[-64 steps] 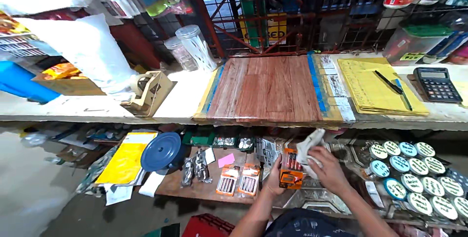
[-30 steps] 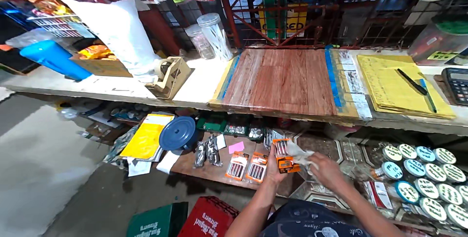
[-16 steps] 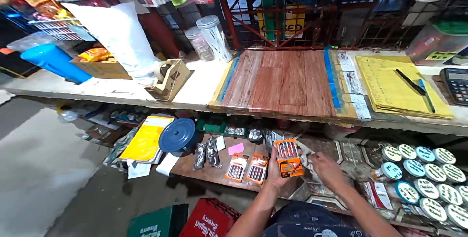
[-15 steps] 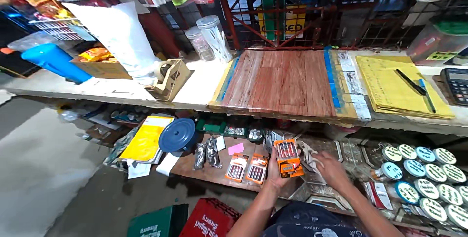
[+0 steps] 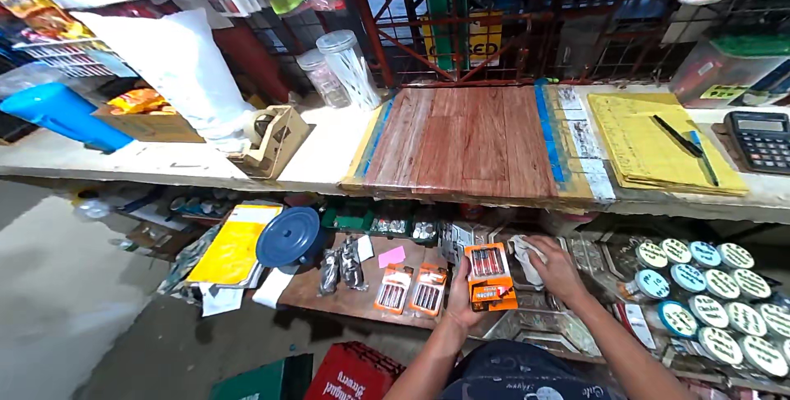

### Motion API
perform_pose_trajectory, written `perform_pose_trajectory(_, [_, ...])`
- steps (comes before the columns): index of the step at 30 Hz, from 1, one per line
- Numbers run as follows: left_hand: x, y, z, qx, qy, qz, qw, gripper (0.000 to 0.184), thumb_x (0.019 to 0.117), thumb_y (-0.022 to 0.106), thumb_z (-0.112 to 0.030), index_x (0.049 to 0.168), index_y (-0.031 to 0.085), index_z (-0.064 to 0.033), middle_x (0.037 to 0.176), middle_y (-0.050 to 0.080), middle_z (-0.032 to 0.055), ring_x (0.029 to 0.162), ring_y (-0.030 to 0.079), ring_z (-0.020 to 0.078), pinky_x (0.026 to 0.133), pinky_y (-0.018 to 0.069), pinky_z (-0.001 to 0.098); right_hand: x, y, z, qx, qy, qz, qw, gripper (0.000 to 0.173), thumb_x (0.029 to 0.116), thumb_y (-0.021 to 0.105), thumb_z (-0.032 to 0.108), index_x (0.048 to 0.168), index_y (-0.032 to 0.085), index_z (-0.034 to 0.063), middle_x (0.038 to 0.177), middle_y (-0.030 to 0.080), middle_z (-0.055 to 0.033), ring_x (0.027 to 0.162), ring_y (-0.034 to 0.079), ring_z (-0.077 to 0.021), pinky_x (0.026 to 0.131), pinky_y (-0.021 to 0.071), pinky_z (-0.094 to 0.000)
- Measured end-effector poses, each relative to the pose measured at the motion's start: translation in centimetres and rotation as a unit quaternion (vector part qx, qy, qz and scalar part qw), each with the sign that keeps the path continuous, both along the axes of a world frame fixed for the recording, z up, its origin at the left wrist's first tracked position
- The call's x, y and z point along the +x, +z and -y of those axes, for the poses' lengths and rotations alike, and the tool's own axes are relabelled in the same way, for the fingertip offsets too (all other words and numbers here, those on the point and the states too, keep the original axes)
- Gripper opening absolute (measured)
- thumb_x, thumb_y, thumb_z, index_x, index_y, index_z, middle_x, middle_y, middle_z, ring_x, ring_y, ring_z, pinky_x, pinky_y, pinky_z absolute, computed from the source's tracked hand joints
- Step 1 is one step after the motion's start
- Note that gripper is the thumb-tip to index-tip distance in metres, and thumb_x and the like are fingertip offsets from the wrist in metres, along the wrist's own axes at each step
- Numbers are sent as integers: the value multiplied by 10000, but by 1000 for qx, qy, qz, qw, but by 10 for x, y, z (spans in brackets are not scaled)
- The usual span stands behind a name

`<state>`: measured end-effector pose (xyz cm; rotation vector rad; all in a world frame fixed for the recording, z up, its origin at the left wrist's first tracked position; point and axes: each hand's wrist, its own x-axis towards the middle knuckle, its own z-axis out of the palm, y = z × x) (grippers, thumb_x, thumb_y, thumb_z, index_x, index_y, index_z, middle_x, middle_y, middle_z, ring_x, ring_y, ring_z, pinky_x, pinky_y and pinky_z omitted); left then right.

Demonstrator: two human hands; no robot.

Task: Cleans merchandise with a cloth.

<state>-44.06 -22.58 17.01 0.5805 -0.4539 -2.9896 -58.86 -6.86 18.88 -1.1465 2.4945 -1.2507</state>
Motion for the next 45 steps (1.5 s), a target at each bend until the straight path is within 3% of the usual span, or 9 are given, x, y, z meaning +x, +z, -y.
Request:
perform_pose_trajectory(6, [-4,-3,2,-7,-36,-30,999,715,1049,182,-631,1222,638,-108,1099,737,152,1000,729,280,841,611,448,18,16,17,137,98,-12,986,394,1016,565,121,1400,631,70,1410,582,-234,1285,582,-404,1060,490,-527])
perform_pose_trajectory(20, [-2,-28,12,-49,-7,102,994,692,1076,143,-575,1248,592,-78,1041,733,145,941,729,261,807,611,430,2,-7,-11,248,189,114,943,285,944,614,95,1191,753,61,1281,676,-182,1213,631,-355,1049,484,-548])
perform_pose_trajectory(25, [-5,-17,7,-189,11,190,963,438,1132,289,-329,1498,377,-106,1125,690,129,964,705,216,835,594,407,3,-13,-19,-13,-93,334,938,269,1010,543,43,1221,655,-79,1170,687,-206,1074,656,-219,985,512,-410])
perform_pose_trajectory(27, [-10,-17,0,-237,24,181,954,442,1127,329,-240,1559,307,-151,1190,666,140,977,702,218,848,592,412,12,-16,-11,-94,-104,446,884,379,1087,422,173,1367,537,-55,1233,635,-166,1066,633,-146,951,529,-344])
perform_pose_trajectory(30, [-22,-22,-11,-370,15,187,910,504,1103,404,-152,1588,276,-103,1317,592,197,1042,667,220,897,563,408,28,-24,4,-131,-34,492,860,520,986,529,191,1462,464,-9,1342,598,-160,1122,645,-173,956,560,-366])
perform_pose_trajectory(34, [-25,-12,-14,-413,-33,189,890,537,1132,177,-313,1529,405,-33,1510,475,197,1317,529,265,1087,438,443,39,-16,21,-116,-56,412,902,418,997,572,116,1383,561,-44,1350,616,-188,1171,635,-181,1012,521,-353])
perform_pose_trajectory(38, [-23,23,-14,-141,-6,192,971,678,1066,164,-608,1330,566,-129,1103,705,87,985,689,182,831,583,399,62,-10,22,-86,49,215,972,444,1009,507,165,1353,593,-103,1438,561,-269,1378,525,-328,1167,401,-439])
perform_pose_trajectory(43, [19,12,-18,-128,34,103,986,411,1121,171,-297,1195,526,-105,938,684,38,853,673,116,774,580,311,76,-32,28,-109,195,-95,970,267,899,649,94,1132,780,90,1208,727,-121,1142,676,-309,998,549,-440])
perform_pose_trajectory(45, [-4,7,-21,-1,59,144,988,534,1092,158,-456,1006,583,-145,790,692,47,702,691,161,609,587,348,60,-30,35,-73,134,-100,983,265,882,667,51,1121,781,40,1199,722,-180,1109,686,-375,955,562,-503])
